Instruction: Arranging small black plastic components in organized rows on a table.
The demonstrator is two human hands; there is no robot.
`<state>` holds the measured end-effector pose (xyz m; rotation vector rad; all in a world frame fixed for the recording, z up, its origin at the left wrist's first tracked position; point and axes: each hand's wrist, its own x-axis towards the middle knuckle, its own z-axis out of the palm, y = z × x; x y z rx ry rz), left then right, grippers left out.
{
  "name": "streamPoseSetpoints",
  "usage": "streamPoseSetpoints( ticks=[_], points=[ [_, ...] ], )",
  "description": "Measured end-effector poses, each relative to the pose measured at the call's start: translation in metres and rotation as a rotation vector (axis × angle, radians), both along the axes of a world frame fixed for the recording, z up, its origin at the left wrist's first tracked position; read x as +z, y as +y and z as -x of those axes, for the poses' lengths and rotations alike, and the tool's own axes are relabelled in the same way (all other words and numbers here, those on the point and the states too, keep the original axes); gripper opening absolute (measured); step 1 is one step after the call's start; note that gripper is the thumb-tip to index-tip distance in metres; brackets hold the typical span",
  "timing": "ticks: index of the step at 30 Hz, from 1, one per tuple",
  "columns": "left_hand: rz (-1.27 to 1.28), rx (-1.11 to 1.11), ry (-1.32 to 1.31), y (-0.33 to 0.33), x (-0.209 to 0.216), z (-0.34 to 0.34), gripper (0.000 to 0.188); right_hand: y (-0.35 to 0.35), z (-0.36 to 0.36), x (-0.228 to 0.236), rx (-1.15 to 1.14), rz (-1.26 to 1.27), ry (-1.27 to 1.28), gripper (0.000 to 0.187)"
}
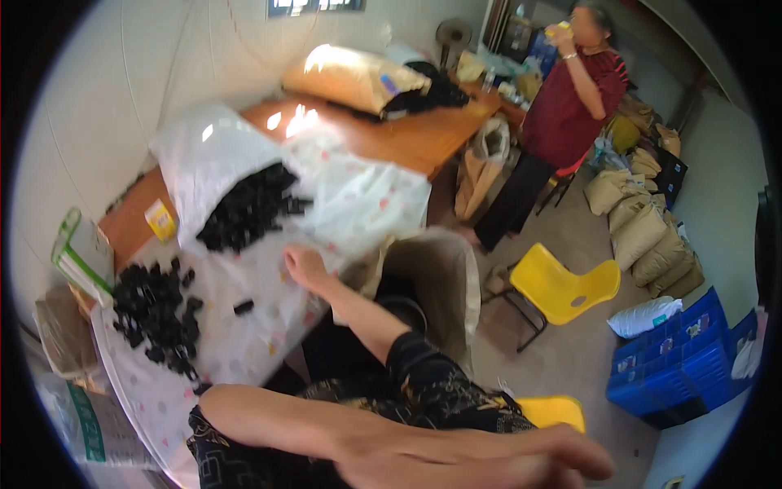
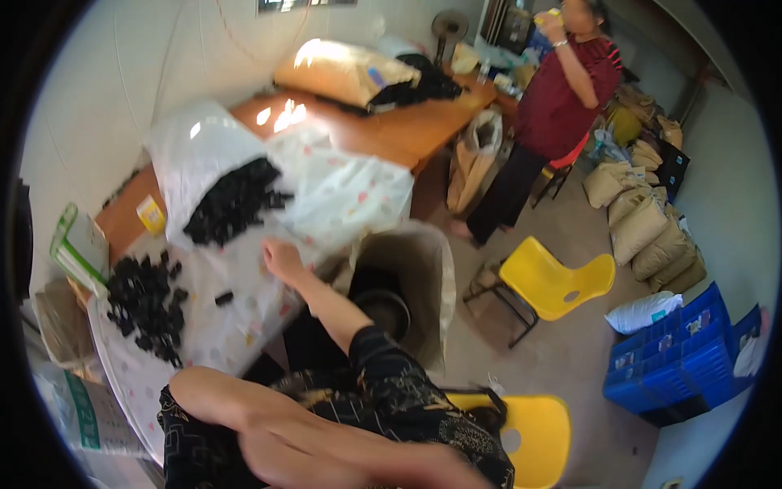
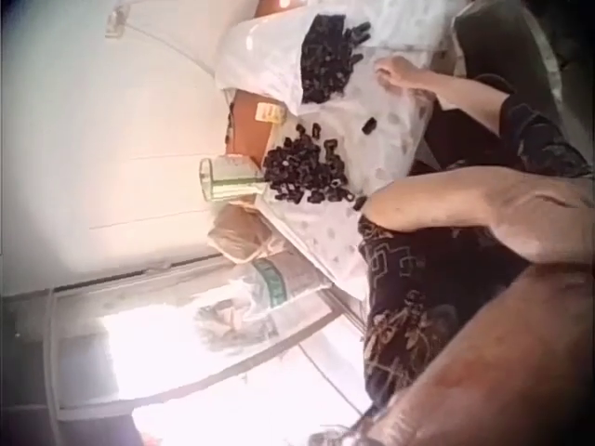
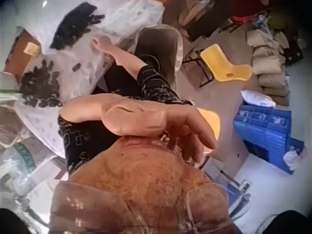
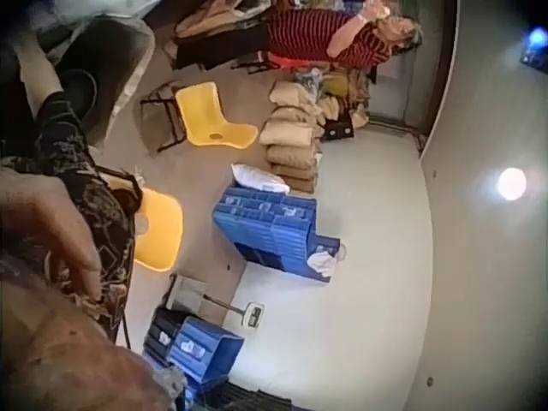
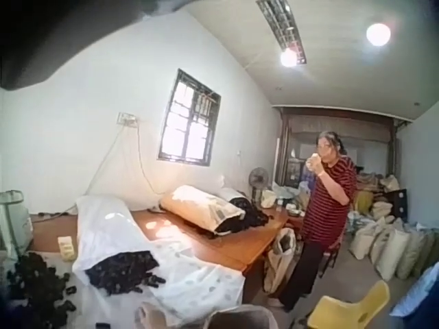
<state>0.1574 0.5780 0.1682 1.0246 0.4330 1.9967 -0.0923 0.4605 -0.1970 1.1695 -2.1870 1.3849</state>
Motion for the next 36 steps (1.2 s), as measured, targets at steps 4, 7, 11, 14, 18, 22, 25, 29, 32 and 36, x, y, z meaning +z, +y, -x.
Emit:
streamPoseSetpoints(
  ticks=[4, 7, 11, 14, 18, 22, 25, 29, 32, 36],
  points=[
    [0.238, 0.432, 0.052, -0.038, -0.135, 0.017, 0.075, 0.002, 0.030, 0.002, 0.088, 0.138, -0.345, 0.014],
    [1.314, 1.064, 0.570, -0.108, -0.264, -0.005, 0.050, 0.018, 0.047, 0.014, -0.039, -0.175, -0.076, 0.022],
    [1.567, 1.056, 0.405, -0.168, -0.373, -0.053, 0.042, 0.016, 0.081, 0.013, 0.068, -0.191, -0.015, 0.017],
    [1.744, 0.997, 0.652, -0.176, -0.385, -0.049, 0.041, 0.014, 0.070, 0.005, 0.056, -0.204, -0.006, 0.016],
    [1.957, 0.432, 1.017, -0.182, -0.401, -0.008, 0.037, 0.014, 0.039, 0.017, 0.067, -0.156, 0.062, 0.016],
    [2.016, 0.417, 0.671, -0.212, -0.491, 0.016, 0.037, 0.019, 0.031, 0.022, 0.135, -0.178, 0.030, 0.014],
    [2.193, 1.050, 1.044, -0.221, -0.503, 0.011, 0.034, 0.029, 0.036, 0.029, 0.229, -0.198, -0.012, 0.014],
    [2.193, 2.098, 1.558, -0.220, -0.486, -0.017, 0.034, 0.025, 0.022, 0.062, 0.359, -0.325, -0.111, 0.018],
    [1.938, 1.825, 0.491, -0.206, -0.416, -0.041, 0.041, 0.015, -0.023, 0.090, 0.512, -0.382, -0.013, 0.025],
    [2.292, 1.403, 0.309, -0.186, -0.380, -0.086, 0.046, -0.014, -0.055, 0.097, 0.618, -0.521, 0.298, 0.036]
  ],
)
